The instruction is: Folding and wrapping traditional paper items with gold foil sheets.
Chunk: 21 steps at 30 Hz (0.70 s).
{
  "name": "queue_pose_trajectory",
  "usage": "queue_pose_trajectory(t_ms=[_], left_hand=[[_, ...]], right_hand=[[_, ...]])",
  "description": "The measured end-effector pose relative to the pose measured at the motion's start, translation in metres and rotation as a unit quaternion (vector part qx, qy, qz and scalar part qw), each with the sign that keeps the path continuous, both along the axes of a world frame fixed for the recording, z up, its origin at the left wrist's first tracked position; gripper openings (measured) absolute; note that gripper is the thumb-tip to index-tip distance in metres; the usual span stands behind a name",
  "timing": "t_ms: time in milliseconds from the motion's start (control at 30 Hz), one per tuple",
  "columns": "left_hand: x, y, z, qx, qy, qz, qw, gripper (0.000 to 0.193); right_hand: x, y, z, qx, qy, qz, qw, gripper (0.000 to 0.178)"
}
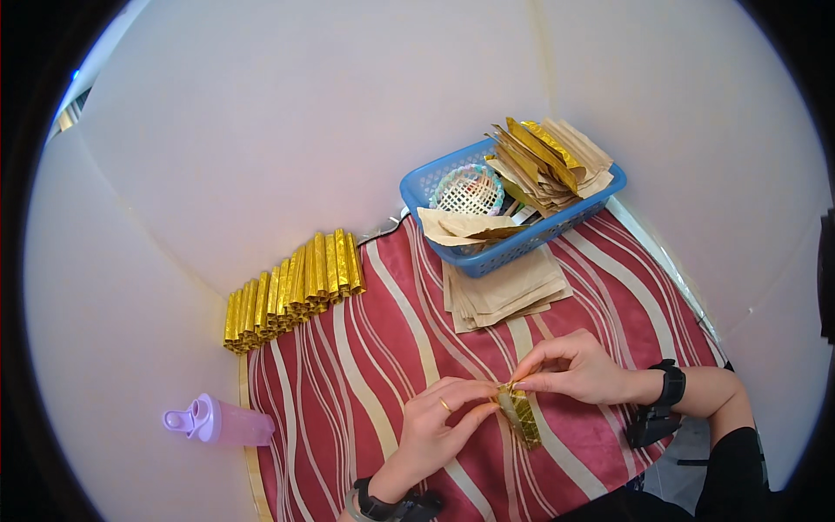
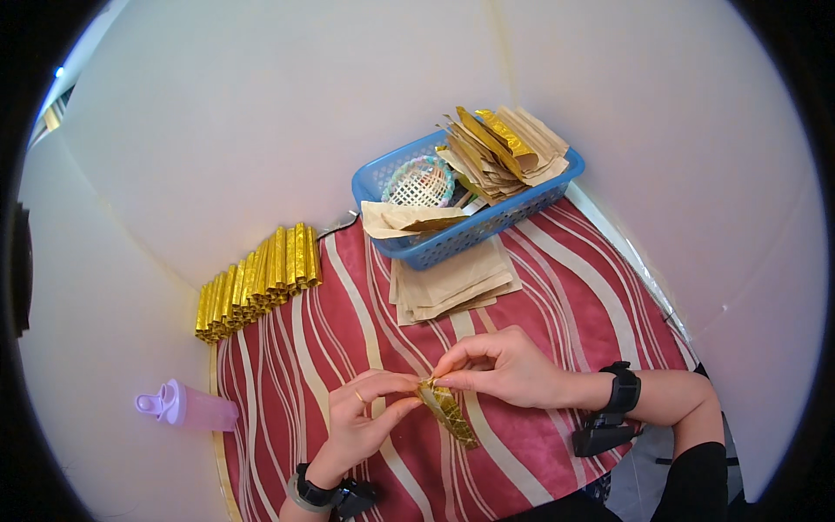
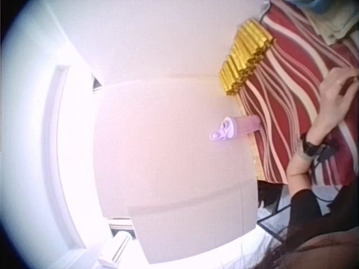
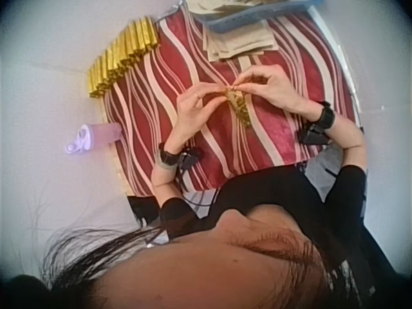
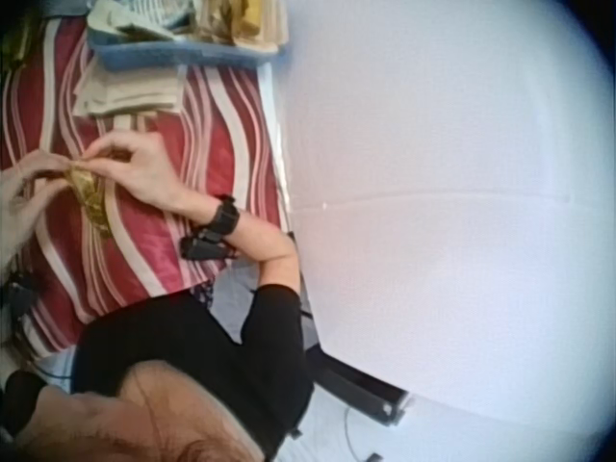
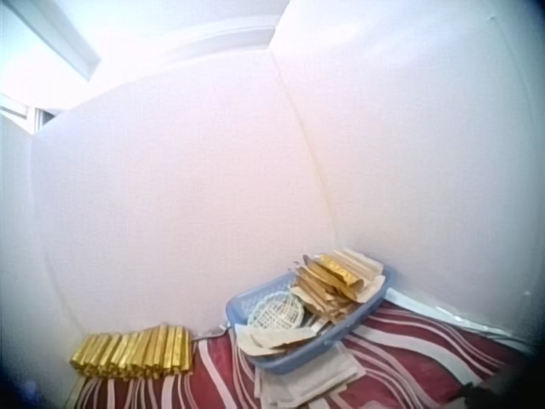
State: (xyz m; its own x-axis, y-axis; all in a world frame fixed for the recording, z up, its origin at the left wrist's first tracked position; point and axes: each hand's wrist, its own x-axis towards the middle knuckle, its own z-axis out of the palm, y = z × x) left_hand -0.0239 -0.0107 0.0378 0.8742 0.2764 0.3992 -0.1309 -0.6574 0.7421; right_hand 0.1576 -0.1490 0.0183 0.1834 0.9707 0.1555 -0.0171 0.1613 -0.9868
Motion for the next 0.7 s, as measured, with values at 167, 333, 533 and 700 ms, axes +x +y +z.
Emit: queue_pose_trajectory(t_ms=[167,333,533,700], left_hand=[[0.0,0.001,-0.005,-0.062,-0.006,0.007,0.998,0.024],[0.004,-0.001,0.008,0.102,-0.038,-0.001,0.994,0.025],[0.003,-0.004,0.007,0.116,-0.026,0.031,0.992,0.028],[-0.001,0.0,0.013,0.056,-0.008,-0.029,0.998,0.026]], right_hand=[[0.0,-0.001,-0.001,0.016,-0.043,-0.015,0.999,0.016],[-0.001,-0.001,0.0,0.074,-0.148,-0.036,0.986,0.015],[-0.001,-0.004,0.003,0.094,-0.169,-0.007,0.981,0.013],[-0.004,-0.004,0.005,0.09,-0.126,0.006,0.988,0.014]])
